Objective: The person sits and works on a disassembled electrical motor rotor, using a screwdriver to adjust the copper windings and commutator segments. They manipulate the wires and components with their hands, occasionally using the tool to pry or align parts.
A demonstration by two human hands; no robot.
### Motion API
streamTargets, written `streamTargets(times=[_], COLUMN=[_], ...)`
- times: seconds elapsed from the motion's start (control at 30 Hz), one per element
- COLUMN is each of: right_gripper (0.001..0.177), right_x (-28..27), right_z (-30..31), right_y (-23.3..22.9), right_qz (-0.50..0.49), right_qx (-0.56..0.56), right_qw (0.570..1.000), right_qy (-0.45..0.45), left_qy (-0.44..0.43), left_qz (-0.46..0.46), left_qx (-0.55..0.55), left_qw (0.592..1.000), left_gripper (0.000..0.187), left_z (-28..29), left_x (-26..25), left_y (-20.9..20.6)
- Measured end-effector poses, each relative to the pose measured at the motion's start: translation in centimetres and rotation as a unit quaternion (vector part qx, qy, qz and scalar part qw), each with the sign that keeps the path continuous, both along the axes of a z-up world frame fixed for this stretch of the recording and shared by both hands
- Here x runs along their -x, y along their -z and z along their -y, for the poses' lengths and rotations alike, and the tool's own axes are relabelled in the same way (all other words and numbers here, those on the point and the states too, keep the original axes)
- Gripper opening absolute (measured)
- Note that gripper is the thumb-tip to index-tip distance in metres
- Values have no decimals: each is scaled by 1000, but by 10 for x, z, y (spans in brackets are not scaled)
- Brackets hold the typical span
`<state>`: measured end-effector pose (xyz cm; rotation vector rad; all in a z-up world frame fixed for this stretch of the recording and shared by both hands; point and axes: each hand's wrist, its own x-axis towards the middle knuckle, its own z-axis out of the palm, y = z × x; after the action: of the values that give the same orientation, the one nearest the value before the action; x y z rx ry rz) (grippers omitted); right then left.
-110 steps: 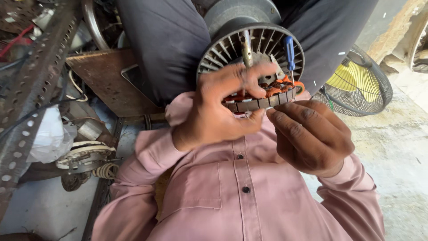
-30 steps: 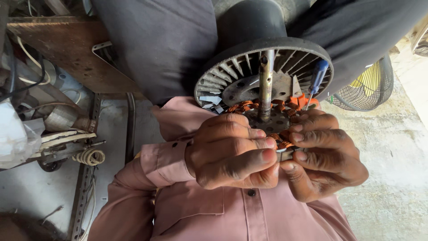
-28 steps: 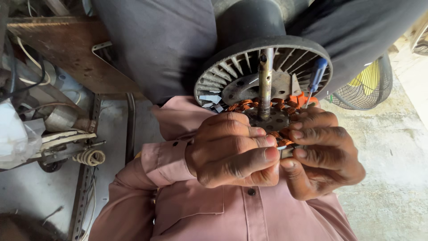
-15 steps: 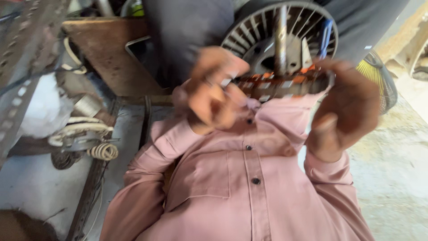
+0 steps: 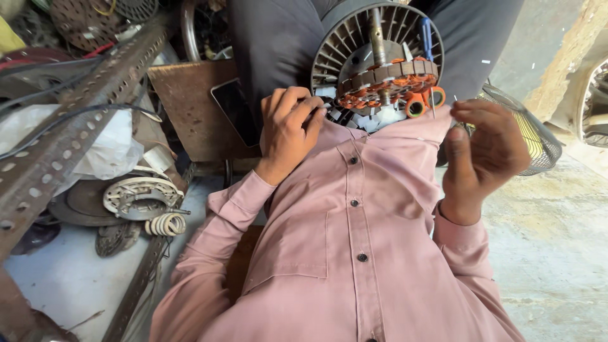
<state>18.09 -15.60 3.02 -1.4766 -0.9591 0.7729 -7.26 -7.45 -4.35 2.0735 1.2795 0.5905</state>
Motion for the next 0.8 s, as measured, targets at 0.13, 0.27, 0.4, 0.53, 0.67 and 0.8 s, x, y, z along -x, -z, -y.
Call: streamTargets(times=[0.13, 0.27, 0.4, 0.53, 0.67, 0.8], right_gripper=[13, 12, 9, 8, 10, 14], right_x=[4, 7, 8, 8, 12, 29], right_z=[9, 4, 3, 1, -1, -1], right_y=[2, 1, -1, -4, -5, 4], right_qz=[-6, 18, 50, 74, 123, 119], right_qx=[3, -4, 2, 12, 52, 85], right_qw=[999, 998, 996, 993, 983, 975], right_qy=[-33, -66, -79, -93, -128, -166], left_qy=[9, 45, 78, 67, 19, -67], left_qz=[-20, -74, -83, -49, 44, 148], left_qx=[-1, -57, -79, -36, 10, 167], left_qw=[1000, 995, 990, 996, 999, 972], left_gripper=[9, 9, 11, 8, 10, 14], left_z=[-1, -2, -4, -6, -1, 9], left_x=[-5, -6, -3, -2, -6, -15], left_y=[-1, -4, -2, 2, -4, -16])
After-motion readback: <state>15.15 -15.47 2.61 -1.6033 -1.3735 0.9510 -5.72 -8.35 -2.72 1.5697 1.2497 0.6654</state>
